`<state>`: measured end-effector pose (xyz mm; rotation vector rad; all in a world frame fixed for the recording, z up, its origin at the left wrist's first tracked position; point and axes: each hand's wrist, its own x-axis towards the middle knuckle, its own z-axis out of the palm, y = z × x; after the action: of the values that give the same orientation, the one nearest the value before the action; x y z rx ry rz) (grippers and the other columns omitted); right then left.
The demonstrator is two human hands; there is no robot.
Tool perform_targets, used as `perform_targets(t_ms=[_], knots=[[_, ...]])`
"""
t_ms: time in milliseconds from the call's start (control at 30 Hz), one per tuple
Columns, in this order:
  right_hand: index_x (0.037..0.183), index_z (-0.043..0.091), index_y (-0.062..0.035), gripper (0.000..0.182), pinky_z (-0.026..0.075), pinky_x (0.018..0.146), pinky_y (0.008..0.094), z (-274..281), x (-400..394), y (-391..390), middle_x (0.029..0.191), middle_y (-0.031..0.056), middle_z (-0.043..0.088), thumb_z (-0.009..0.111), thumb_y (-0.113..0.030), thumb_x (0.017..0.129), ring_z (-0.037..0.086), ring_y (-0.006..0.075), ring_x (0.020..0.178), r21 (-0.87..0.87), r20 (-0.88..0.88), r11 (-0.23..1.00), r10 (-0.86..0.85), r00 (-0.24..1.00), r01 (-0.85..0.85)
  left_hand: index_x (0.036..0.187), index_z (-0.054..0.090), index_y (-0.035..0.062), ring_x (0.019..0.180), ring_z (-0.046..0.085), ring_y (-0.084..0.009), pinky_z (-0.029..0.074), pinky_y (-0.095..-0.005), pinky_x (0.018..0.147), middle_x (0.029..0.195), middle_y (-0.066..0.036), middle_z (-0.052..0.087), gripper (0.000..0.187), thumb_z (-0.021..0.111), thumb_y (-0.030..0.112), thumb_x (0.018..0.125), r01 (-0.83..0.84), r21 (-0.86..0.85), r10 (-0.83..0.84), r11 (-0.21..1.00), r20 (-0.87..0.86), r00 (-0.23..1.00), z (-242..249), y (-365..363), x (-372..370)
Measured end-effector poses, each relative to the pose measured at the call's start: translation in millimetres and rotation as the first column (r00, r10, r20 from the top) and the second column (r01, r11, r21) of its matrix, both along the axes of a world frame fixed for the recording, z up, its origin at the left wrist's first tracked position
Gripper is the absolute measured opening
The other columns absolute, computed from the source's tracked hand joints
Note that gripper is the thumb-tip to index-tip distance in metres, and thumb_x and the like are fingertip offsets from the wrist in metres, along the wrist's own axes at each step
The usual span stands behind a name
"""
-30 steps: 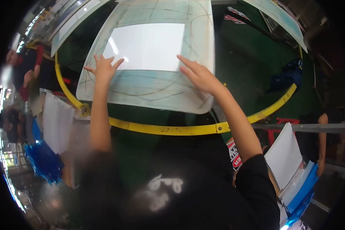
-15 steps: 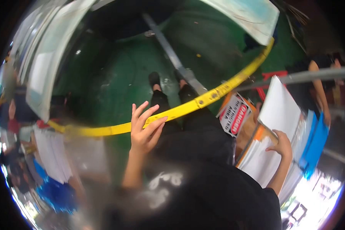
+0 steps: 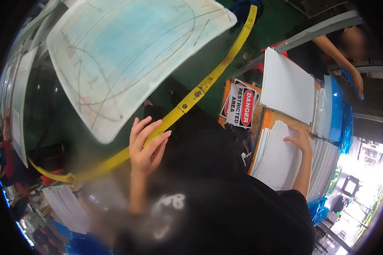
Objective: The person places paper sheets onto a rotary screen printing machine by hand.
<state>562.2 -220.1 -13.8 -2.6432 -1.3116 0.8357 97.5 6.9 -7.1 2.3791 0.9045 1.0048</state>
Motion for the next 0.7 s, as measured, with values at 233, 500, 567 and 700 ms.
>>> perform_targets(t_ms=[233, 500, 567, 700], knots=[[0.109, 0.062, -0.0005, 0.059, 0.043, 0.091, 0.0326, -1, 15, -32, 0.103, 0.0116, 0.065, 0.082, -0.014, 0.054, 0.06, 0.0248, 0.101, 0.215, 0.067, 0.976, -0.034, 0.997, 0.019, 0.09, 0.07, 0.0107, 0.107, 0.056, -0.0303, 0.039, -0.0493, 0.098, 0.106, -0.008, 0.063, 0.025, 0.072, 0.002, 0.067, 0.046, -0.04, -0.047, 0.998, -0.009, 0.999, 3, -3, 8], [0.106, 0.06, 0.0018, 0.021, 0.04, 0.084, 0.0256, 60, 33, 6, 0.094, 0.0086, 0.062, 0.05, -0.008, 0.09, 0.056, 0.0161, 0.092, 0.545, -0.11, 0.83, -0.065, 0.992, 0.115, 0.097, 0.067, 0.0115, 0.094, 0.06, -0.0221, 0.043, -0.0446, 0.09, 0.099, -0.004, 0.064, 0.019, 0.068, 0.014, 0.079, 0.397, -0.19, -0.367, 0.898, 0.174, 0.914, 0, -9, 27], [0.105, 0.062, 0.0019, 0.021, 0.04, 0.078, 0.0244, 95, -2, 59, 0.089, 0.0086, 0.062, 0.048, -0.006, 0.091, 0.054, 0.0149, 0.086, 0.624, 0.054, 0.771, 0.118, 0.992, -0.125, 0.1, 0.065, 0.0073, 0.096, 0.059, -0.0237, 0.043, -0.0368, 0.09, 0.1, -0.007, 0.064, 0.021, 0.064, 0.018, 0.082, 0.497, -0.469, -0.454, 0.73, 0.212, 0.866, -9, -22, 47], [0.102, 0.064, 0.0016, 0.022, 0.037, 0.067, 0.0261, 157, -100, 181, 0.082, 0.0094, 0.059, 0.046, -0.002, 0.089, 0.047, 0.0152, 0.072, 0.646, 0.36, 0.55, 0.392, 0.847, -0.529, 0.132, 0.04, 0.0013, 0.116, 0.048, -0.0319, 0.036, -0.039, 0.1, 0.126, -0.02, 0.051, 0.059, 0.061, 0.033, 0.087, 0.579, -0.675, -0.464, 0.457, 0.375, 0.803, 42, -27, 57]])
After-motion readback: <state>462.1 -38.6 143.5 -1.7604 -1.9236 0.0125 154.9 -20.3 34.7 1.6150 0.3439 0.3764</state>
